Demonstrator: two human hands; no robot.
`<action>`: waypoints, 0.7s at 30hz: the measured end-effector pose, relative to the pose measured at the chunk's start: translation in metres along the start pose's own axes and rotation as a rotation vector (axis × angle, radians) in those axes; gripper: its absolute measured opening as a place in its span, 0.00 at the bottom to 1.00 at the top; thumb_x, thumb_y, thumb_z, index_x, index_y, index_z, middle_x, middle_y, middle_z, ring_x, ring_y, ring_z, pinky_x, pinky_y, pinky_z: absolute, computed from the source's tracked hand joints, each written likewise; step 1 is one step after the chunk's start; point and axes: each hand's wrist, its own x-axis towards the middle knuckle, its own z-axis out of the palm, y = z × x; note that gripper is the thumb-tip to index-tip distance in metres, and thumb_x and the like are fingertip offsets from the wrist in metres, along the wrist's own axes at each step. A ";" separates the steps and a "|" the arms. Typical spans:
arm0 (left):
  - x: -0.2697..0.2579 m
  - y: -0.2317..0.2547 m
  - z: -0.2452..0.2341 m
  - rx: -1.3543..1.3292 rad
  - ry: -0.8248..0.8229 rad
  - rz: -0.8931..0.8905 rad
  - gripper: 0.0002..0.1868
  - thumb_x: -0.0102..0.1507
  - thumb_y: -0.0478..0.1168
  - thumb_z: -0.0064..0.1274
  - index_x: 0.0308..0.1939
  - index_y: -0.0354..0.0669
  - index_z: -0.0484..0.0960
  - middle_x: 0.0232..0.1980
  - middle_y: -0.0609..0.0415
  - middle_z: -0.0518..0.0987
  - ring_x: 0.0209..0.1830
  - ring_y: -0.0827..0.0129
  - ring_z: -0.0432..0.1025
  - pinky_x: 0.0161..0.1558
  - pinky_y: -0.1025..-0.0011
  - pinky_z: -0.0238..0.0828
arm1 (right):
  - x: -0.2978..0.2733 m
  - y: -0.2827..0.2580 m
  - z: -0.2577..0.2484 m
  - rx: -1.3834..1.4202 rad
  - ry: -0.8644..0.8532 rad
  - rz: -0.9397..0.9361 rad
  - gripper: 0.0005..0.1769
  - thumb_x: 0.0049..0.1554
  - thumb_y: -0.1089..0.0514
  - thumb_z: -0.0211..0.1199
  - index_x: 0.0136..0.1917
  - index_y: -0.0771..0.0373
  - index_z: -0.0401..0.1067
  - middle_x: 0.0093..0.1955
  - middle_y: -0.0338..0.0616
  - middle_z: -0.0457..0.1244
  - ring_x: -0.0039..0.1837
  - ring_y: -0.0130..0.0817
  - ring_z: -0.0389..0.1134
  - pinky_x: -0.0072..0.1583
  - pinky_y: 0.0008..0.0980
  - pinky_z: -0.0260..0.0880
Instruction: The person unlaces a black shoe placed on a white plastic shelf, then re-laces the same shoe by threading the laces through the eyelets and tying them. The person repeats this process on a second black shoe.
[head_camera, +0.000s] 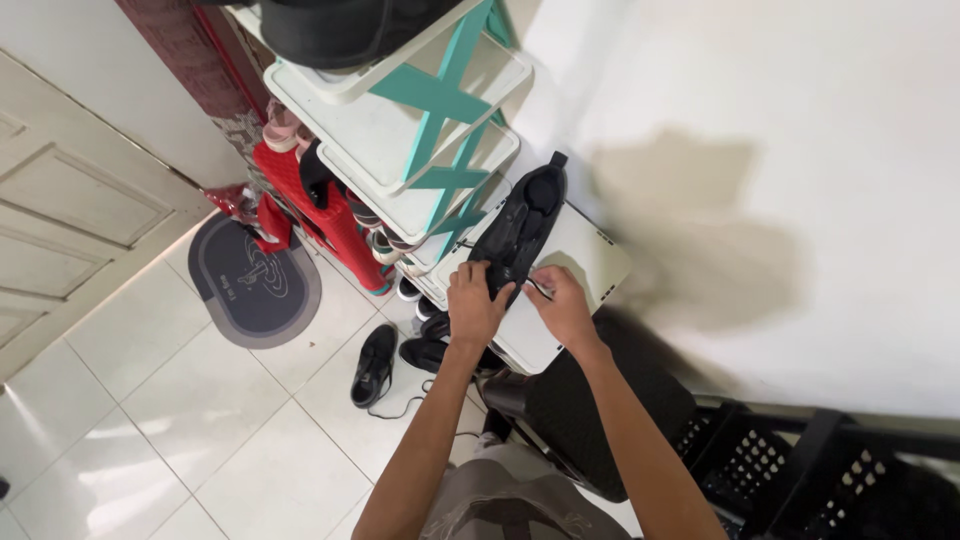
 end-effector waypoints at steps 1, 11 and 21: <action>0.002 -0.001 0.005 0.050 -0.002 -0.017 0.29 0.58 0.49 0.64 0.57 0.36 0.76 0.56 0.43 0.73 0.55 0.46 0.67 0.55 0.52 0.64 | 0.004 -0.003 -0.002 -0.021 -0.047 -0.021 0.17 0.55 0.57 0.72 0.51 0.70 0.72 0.49 0.52 0.68 0.51 0.42 0.71 0.55 0.36 0.71; 0.010 -0.011 0.026 0.066 0.046 -0.119 0.26 0.57 0.51 0.66 0.54 0.44 0.80 0.54 0.48 0.70 0.55 0.50 0.64 0.54 0.51 0.58 | 0.044 -0.016 0.002 0.014 -0.398 0.242 0.11 0.62 0.57 0.62 0.45 0.67 0.68 0.36 0.48 0.66 0.38 0.35 0.64 0.43 0.36 0.66; 0.012 -0.017 0.031 0.009 -0.006 -0.189 0.21 0.57 0.46 0.67 0.51 0.44 0.80 0.56 0.47 0.68 0.56 0.50 0.62 0.54 0.50 0.54 | 0.042 -0.004 0.011 0.118 -0.379 0.295 0.09 0.61 0.61 0.62 0.41 0.68 0.68 0.32 0.44 0.62 0.36 0.27 0.60 0.41 0.33 0.63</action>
